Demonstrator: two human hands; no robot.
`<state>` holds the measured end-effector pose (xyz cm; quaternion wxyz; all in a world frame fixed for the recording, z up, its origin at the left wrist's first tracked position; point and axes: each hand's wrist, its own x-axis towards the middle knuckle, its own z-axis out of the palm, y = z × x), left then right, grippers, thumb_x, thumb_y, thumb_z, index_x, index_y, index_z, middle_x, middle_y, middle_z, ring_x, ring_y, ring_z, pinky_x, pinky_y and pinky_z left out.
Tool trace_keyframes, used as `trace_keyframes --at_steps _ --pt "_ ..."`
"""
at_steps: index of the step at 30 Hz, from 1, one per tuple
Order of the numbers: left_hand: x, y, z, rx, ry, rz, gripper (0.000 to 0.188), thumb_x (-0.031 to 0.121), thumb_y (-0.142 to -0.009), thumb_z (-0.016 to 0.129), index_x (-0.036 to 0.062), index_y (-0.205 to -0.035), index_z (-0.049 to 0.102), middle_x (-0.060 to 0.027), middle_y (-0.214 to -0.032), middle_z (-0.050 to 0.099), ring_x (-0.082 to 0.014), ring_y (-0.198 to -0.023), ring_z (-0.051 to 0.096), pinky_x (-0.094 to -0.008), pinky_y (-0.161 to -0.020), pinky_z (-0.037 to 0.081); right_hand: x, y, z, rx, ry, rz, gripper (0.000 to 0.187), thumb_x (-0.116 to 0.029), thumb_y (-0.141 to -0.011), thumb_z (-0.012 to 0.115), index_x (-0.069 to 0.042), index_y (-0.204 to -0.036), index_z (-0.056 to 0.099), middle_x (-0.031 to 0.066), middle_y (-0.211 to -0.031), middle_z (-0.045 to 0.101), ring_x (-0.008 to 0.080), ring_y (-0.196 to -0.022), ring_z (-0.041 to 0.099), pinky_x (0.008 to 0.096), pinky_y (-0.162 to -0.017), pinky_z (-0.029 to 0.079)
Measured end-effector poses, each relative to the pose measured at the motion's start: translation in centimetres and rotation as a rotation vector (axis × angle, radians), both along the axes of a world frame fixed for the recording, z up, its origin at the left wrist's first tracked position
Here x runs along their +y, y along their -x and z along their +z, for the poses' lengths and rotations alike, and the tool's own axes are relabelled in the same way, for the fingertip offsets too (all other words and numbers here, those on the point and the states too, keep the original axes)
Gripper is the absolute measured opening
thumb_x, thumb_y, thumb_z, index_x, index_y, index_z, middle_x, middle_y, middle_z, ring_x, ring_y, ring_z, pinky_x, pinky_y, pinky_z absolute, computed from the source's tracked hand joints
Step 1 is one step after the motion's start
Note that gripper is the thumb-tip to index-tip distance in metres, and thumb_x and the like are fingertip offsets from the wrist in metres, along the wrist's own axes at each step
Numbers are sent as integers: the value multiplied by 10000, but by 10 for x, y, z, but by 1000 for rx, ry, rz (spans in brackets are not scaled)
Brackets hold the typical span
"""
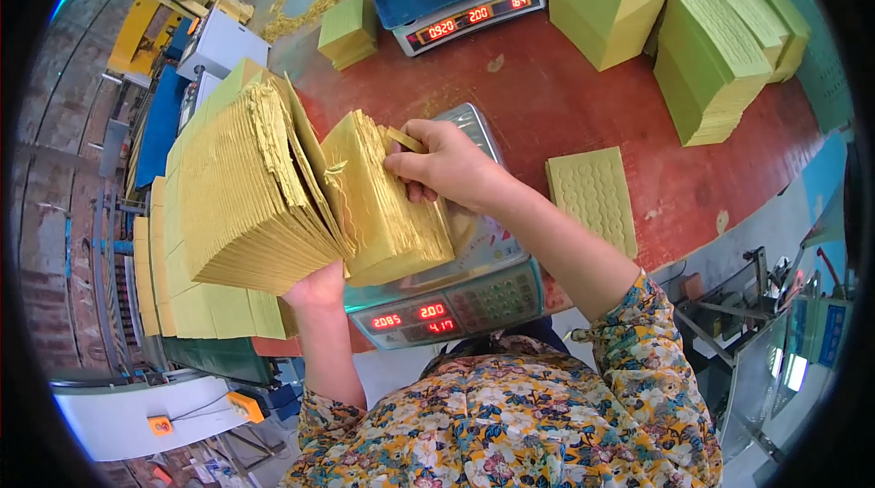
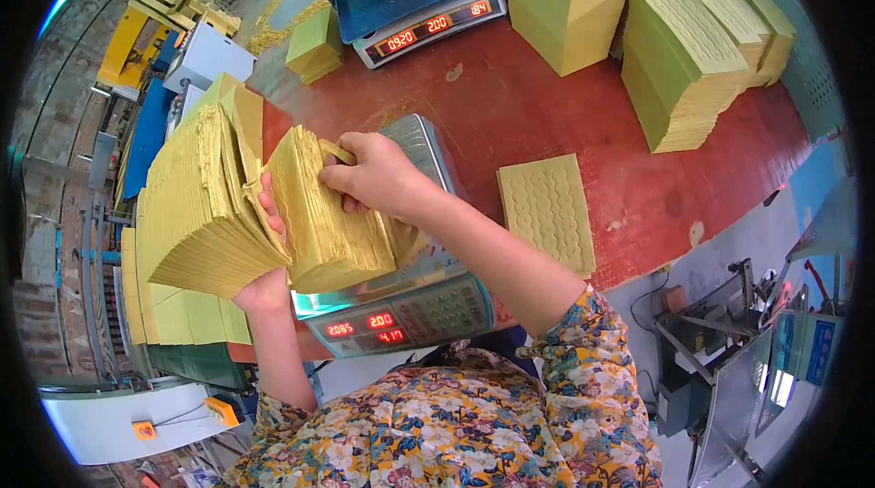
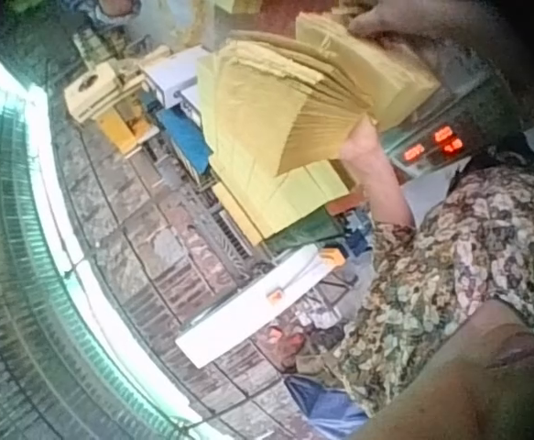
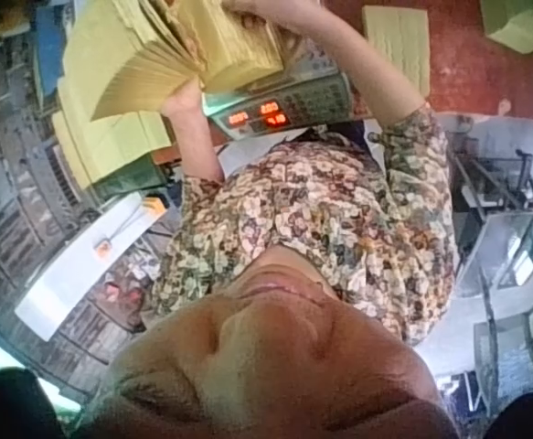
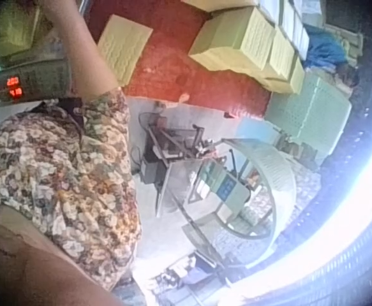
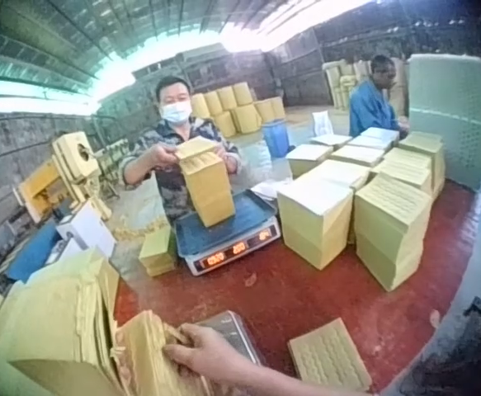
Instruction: Weighing stacks of yellow paper on a digital scale and trimming the edges with scissors.
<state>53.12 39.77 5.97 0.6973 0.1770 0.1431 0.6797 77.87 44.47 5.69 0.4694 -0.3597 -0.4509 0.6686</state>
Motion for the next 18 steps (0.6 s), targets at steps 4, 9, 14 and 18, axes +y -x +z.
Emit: trace_keyframes --at_steps 4,9,14,18 --pt "-1 -1 0 -25 23 3 830 442 -938 570 90 -1572 167 -268 -1612 56 -446 -1356 376 -547 -1091 360 4 -1 6 -206 -64 2 159 -106 -871 639 46 -892 597 63 -729 624 119 -557 618 287 -509 496" --pt "-1 -1 -2 8 0 13 851 445 -929 587 81 -1571 163 -251 -1615 73 -439 -1356 377 -557 -1091 367 -1 3 -4 -54 23 -5 156 -118 -912 613 34 -938 593 52 -685 599 120 -540 598 280 -484 470" --pt "-7 5 -6 51 -26 27 858 438 -928 596 72 -1569 159 -239 -1617 83 -429 -1362 368 -562 -1075 390 0 -4 -17 155 126 -39 137 -127 -937 606 8 -946 581 41 -697 597 107 -552 582 253 -473 440" --pt "-5 -1 0 36 18 42 827 430 -935 590 59 -1559 192 -245 -1613 97 -427 -1361 366 -566 -1070 396 2 6 -15 37 42 -46 156 -142 -942 610 10 -946 579 37 -689 593 105 -543 572 249 -464 427"
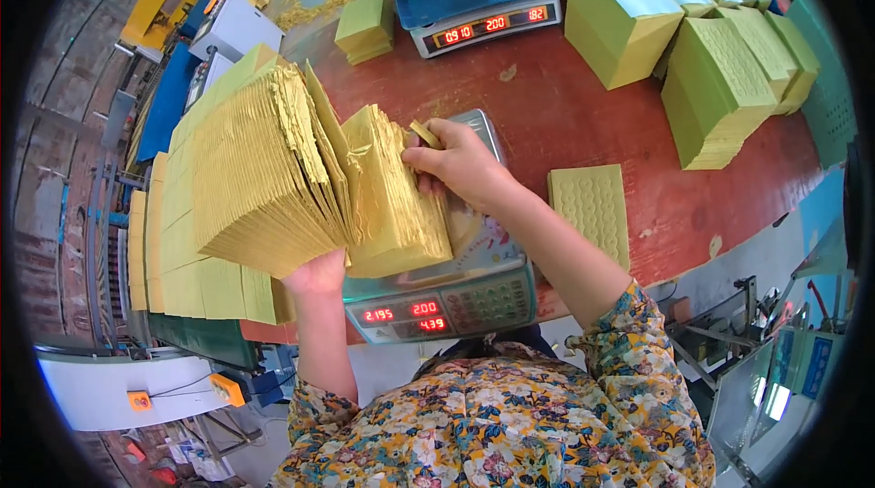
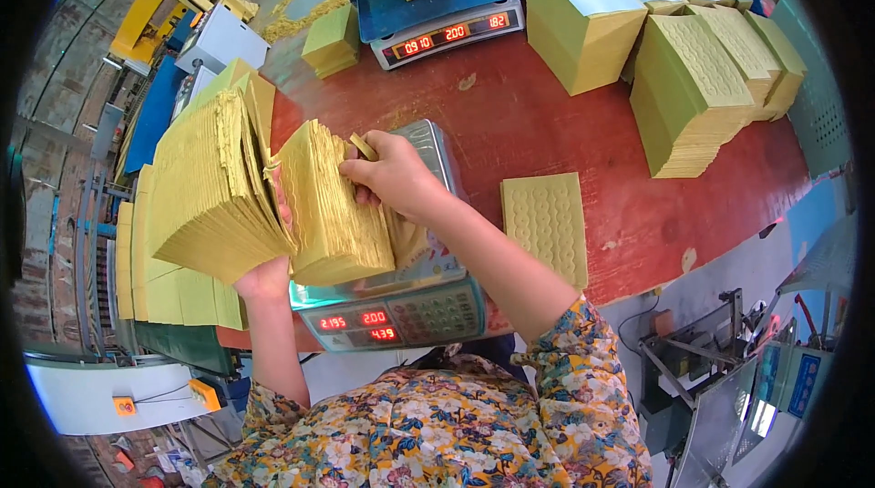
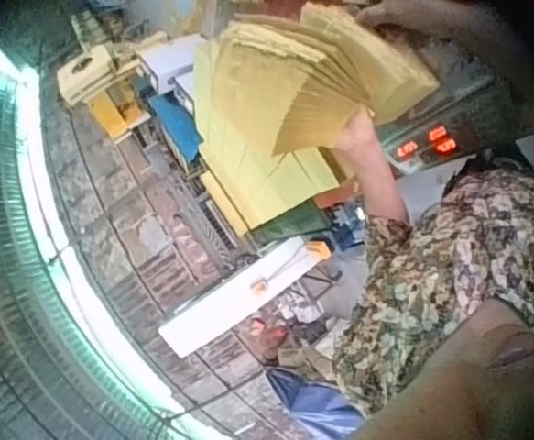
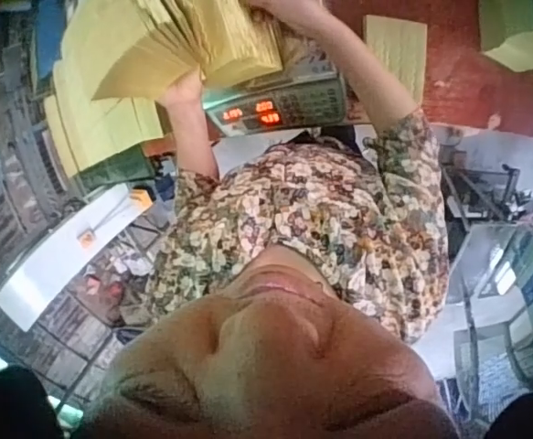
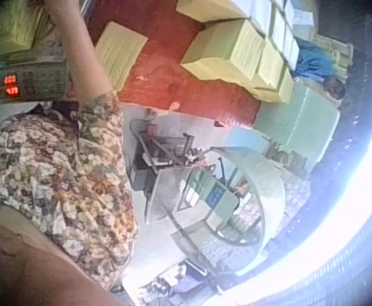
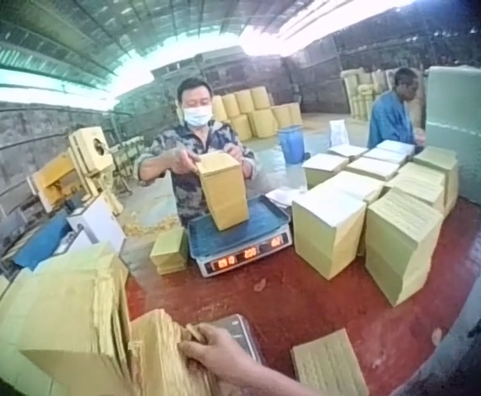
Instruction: Weighing stacks of yellow paper on a digital scale and trimming the edges with scissors.
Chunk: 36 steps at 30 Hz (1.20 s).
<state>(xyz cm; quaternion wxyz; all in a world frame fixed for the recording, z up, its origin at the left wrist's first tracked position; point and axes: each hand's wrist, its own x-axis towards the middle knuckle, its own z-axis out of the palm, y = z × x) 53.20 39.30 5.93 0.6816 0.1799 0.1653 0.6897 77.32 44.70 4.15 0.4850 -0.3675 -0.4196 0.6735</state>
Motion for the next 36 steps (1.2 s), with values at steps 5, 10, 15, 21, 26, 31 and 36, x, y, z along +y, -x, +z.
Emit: trace_keyframes --at_steps 5,10,15,21,26,31,36 --pt "5 -14 6 -3 -56 -85 750 442 -936 584 58 -1519 311 -227 -1582 245 -411 -1350 392 -578 -1082 378 2 -13 -12 -60 -61 44 168 -158 -941 621 6 -935 586 35 -684 594 94 -543 560 253 -470 424" --pt "2 0 10 14 33 25 642 518 -919 565 112 -1411 487 -117 -1430 514 -353 -1305 466 -571 -1066 378 -82 -48 46 -151 -102 179 163 -171 -939 633 -21 -912 577 22 -650 579 97 -537 548 263 -479 426" --pt "6 -5 13 -11 48 -68 601 555 -924 525 140 -1359 531 -82 -1351 564 -305 -1256 506 -527 -1027 417 -227 -88 -17 14 46 221 151 -127 -870 687 -11 -907 598 106 -699 645 149 -562 629 274 -487 491" --pt "-1 -11 27 -29 -16 -224 531 531 -943 482 146 -1297 572 -43 -1279 603 -249 -1180 563 -469 -948 480 -351 -52 -90 -1360 -304 -152 244 -84 -828 710 0 -1047 642 111 -929 683 234 -812 686 322 -701 556" --pt "-39 2 36 58 -249 -285 532 469 -943 485 91 -1309 559 -75 -1271 609 -241 -1129 601 -423 -936 504 -302 5 55 -692 -416 -651 189 16 -838 669 -4 -1024 643 115 -895 664 191 -766 666 302 -671 523" --pt "-95 19 40 327 -110 -98 596 445 -920 452 -22 -1275 554 -168 -1192 643 -283 -1017 669 -421 -848 576 -243 48 117 -600 -647 -850 133 -48 -879 657 -11 -999 613 93 -755 637 210 -661 648 317 -614 505" --pt "-130 51 21 174 -145 -175 547 407 -910 450 1 -1251 585 -160 -1183 657 -270 -1023 671 -410 -850 575 -227 76 99 -761 -653 -781 99 -76 -903 646 -21 -908 565 181 -763 615 367 -675 634 393 -579 484"
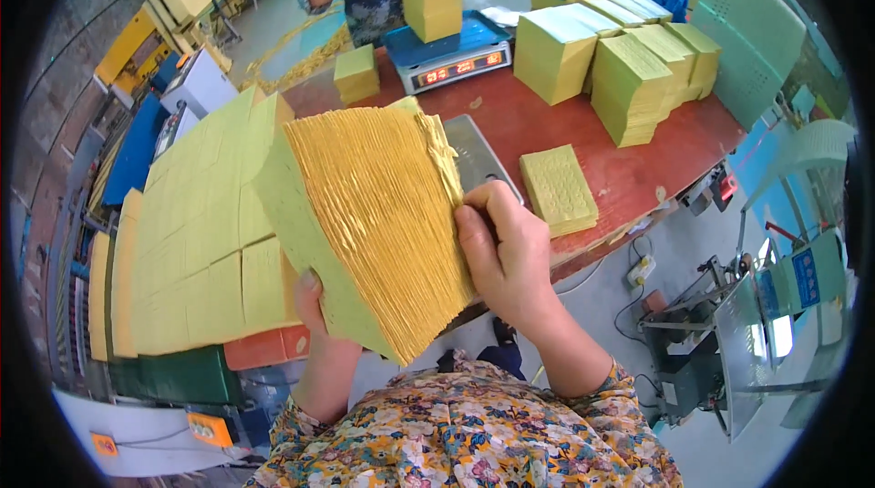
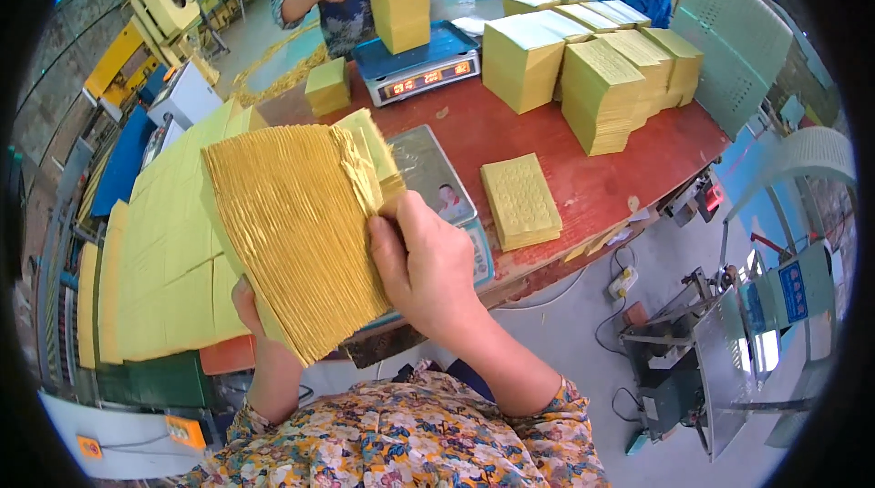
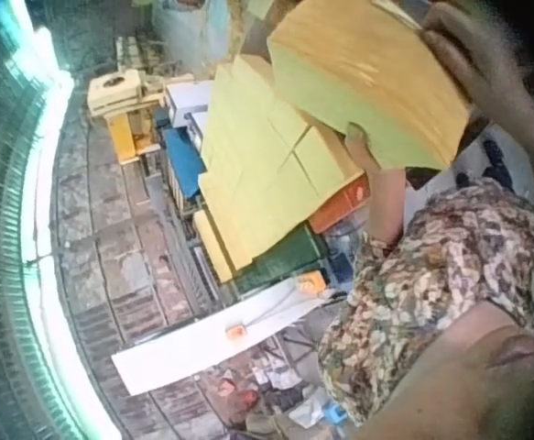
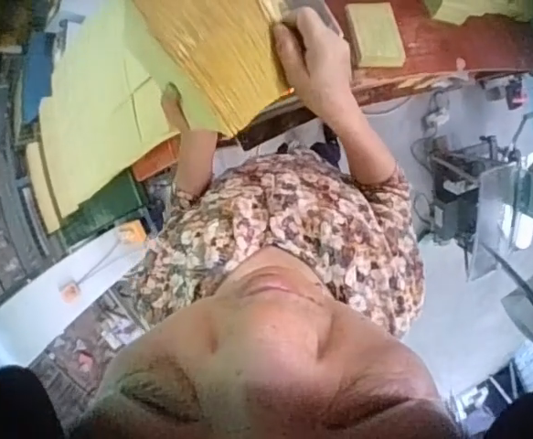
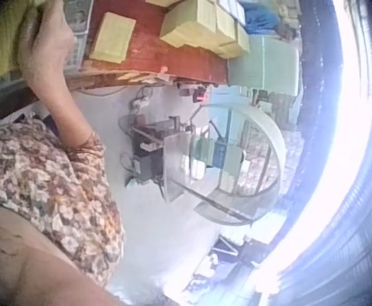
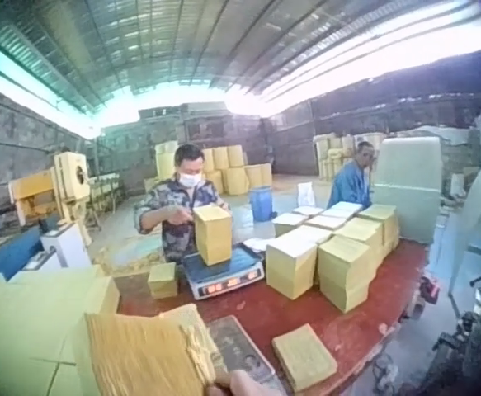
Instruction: Weighing stacks of yellow paper on a digital scale and trimming the edges with scissors.
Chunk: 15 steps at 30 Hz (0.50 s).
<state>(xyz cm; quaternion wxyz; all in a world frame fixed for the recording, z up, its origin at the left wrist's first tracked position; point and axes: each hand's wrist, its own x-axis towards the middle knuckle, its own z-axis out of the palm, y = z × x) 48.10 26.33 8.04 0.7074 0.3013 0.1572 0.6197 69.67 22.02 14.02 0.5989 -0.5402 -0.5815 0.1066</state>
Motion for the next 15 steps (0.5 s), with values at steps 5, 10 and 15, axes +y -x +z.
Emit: trace_keyframes --at_steps 5,10,15 --pt "-14 22 -11 -73 -36 -110 555 440 -903 484 36 -1273 575 -139 -1193 652 -258 -1034 663 -393 -856 563 2 16 -17 18 -41 -4 55 -48 -920 617 -24 -902 571 187 -741 596 373 -652 623 396 -562 473" --pt "-20 19 -18 185 -13 44 593 473 -912 486 57 -1331 539 -129 -1296 604 -264 -1135 618 -425 -937 519 -5 1 -23 26 -41 -187 68 -48 -932 611 -20 -896 560 162 -711 591 311 -604 617 368 -546 464" --pt "-8 12 -33 159 124 -40 650 456 -880 534 35 -1372 485 -131 -1306 592 -275 -1165 601 -423 -980 500 -9 -14 -27 115 12 -78 64 -44 -935 600 -13 -895 561 138 -690 580 255 -556 577 346 -543 461"
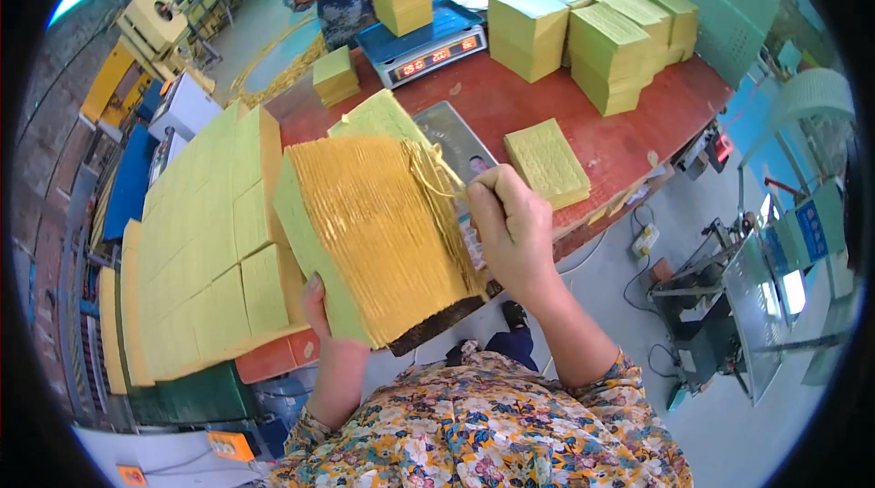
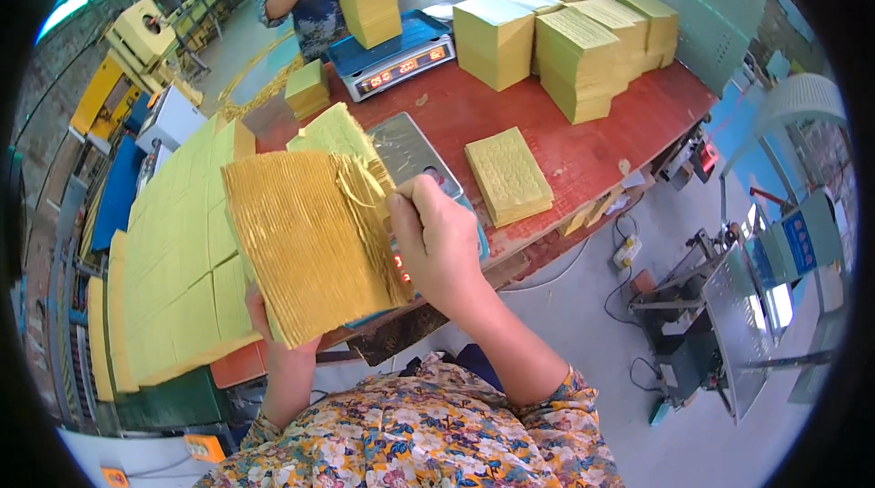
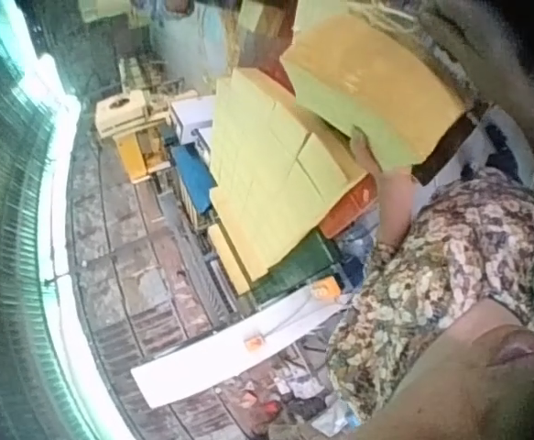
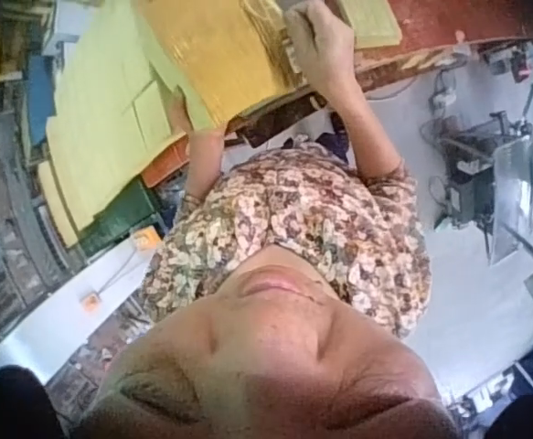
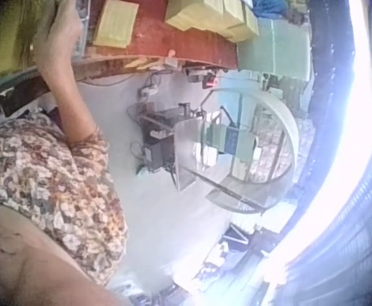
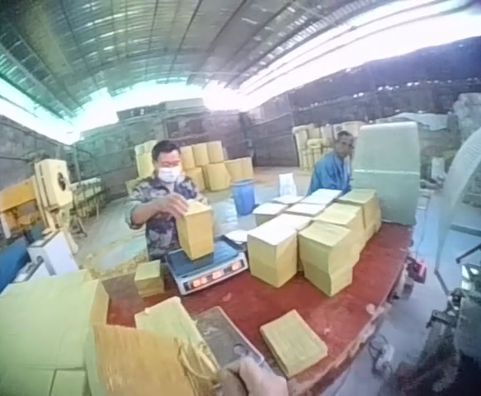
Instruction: Weighing stacks of yellow paper on a digital scale and trimming the edges with scissors.
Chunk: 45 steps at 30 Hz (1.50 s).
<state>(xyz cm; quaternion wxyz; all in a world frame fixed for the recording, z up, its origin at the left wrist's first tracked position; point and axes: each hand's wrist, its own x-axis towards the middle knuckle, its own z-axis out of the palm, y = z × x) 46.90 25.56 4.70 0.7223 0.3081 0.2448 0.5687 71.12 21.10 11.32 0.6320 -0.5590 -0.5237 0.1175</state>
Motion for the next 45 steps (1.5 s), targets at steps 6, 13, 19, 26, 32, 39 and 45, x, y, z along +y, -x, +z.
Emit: trace_keyframes --at_steps 6,13,19,26,32,39,45 --pt "-24 19 0 45 39 -63 674 411 -841 597 9 -1368 474 -128 -1276 605 -271 -1150 611 -410 -973 506 -38 -25 -9 259 -93 -54 77 -32 -959 557 -18 -886 578 23 -670 534 53 -607 516 232 -530 414" --pt "-53 44 -3 130 94 -120 687 402 -828 614 7 -1371 469 -129 -1272 606 -273 -1148 613 -412 -968 511 -80 -58 -75 -188 532 59 279 -113 -892 672 2 -1128 578 100 -953 660 182 -831 659 327 -715 525" --pt "27 -100 35 192 151 -259 698 394 -816 629 5 -1373 465 -131 -1268 607 -275 -1147 614 -414 -964 516 -43 -18 2 370 103 343 524 -229 -911 686 6 -1341 499 153 -1098 672 202 -951 670 328 -815 530" --pt "-36 -8 21 234 224 -296 713 384 -803 646 3 -1376 459 -132 -1264 608 -277 -1146 617 -415 -959 521 -24 -3 -19 117 85 86 294 -163 -957 610 12 -1190 576 185 -840 660 253 -737 679 343 -681 523" --pt "-42 22 5 251 299 -278 723 303 -782 683 -11 -1383 432 -142 -1248 610 -280 -1132 623 -386 -927 539 -12 1 -48 6 113 -38 105 -92 -970 560 -11 -909 588 138 -678 592 245 -578 613 351 -553 476" --pt "-50 96 -40 105 40 -192 707 426 -903 605 -6 -1426 405 -195 -1405 501 -336 -1247 543 -511 -1021 465 -44 -2 -110 419 543 236 216 -61 -949 571 -6 -1157 550 97 -828 656 138 -672 644 292 -629 514" --pt "-133 181 -43 46 43 -149 666 424 -933 547 3 -1429 406 -187 -1395 513 -339 -1243 544 -507 -1021 468 -37 7 -123 108 427 190 356 -25 -882 621 -1 -1229 550 162 -1014 668 281 -865 689 360 -786 536"
